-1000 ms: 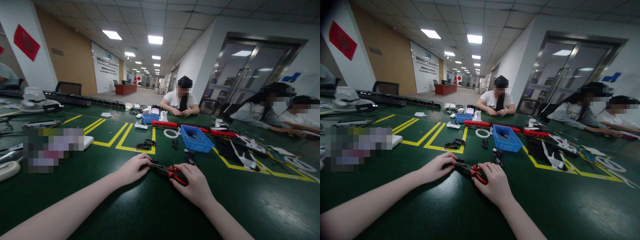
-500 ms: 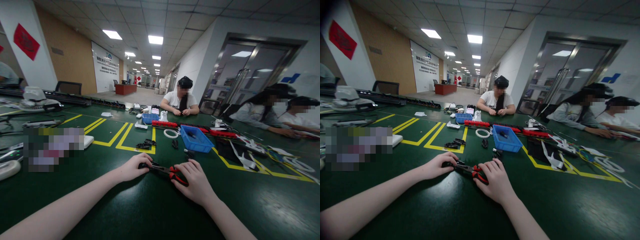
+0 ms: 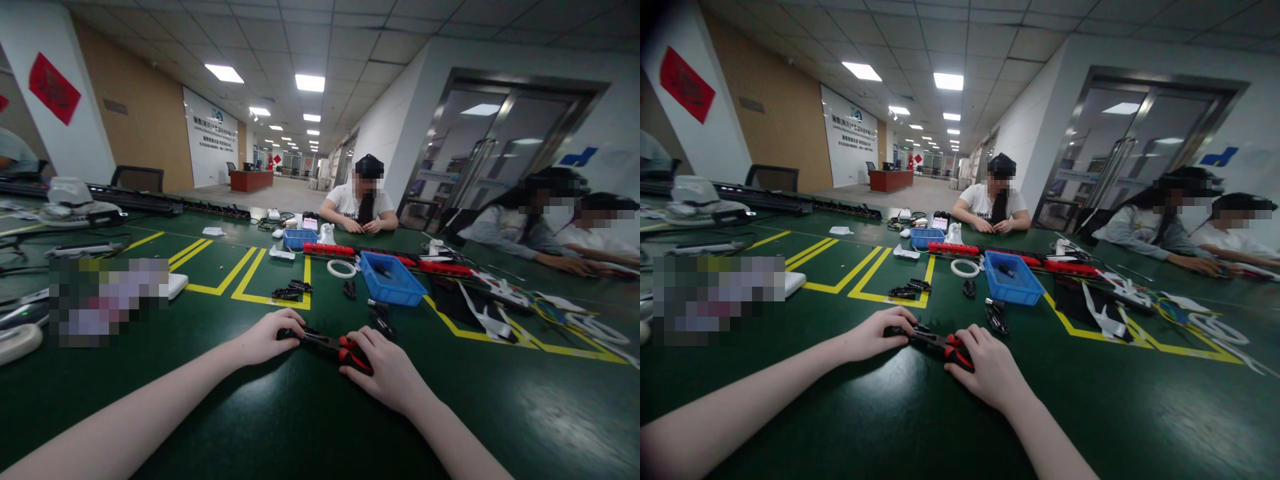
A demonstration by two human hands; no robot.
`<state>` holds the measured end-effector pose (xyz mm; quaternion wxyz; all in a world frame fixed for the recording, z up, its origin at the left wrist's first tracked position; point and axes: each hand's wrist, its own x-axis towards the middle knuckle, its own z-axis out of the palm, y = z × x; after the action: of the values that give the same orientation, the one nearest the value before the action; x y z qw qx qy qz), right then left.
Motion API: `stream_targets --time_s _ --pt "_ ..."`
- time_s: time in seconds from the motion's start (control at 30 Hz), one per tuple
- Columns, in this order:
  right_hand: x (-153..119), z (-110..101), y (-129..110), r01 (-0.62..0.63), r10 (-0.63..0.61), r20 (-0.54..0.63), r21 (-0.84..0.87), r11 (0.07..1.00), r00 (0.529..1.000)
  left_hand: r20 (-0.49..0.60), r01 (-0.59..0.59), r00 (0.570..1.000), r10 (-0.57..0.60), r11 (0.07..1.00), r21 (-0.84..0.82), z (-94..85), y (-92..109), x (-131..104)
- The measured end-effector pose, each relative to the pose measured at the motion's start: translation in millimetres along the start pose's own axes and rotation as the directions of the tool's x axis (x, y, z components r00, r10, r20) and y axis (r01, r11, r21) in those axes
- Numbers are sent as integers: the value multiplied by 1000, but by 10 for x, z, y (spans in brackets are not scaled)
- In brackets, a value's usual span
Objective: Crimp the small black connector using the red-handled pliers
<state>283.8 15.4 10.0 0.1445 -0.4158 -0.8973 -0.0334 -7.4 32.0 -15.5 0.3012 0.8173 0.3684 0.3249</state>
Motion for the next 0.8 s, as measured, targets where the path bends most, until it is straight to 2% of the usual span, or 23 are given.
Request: stream_targets --time_s 0.43,0.8 --pt "-8 -16 -15 -46 45 13 106 993 999 7 -31 1000 31 998 54 12 21 -1" --pt "3 -33 -43 -73 72 19 107 992 997 2 -60 998 60 996 73 25 -22 4"
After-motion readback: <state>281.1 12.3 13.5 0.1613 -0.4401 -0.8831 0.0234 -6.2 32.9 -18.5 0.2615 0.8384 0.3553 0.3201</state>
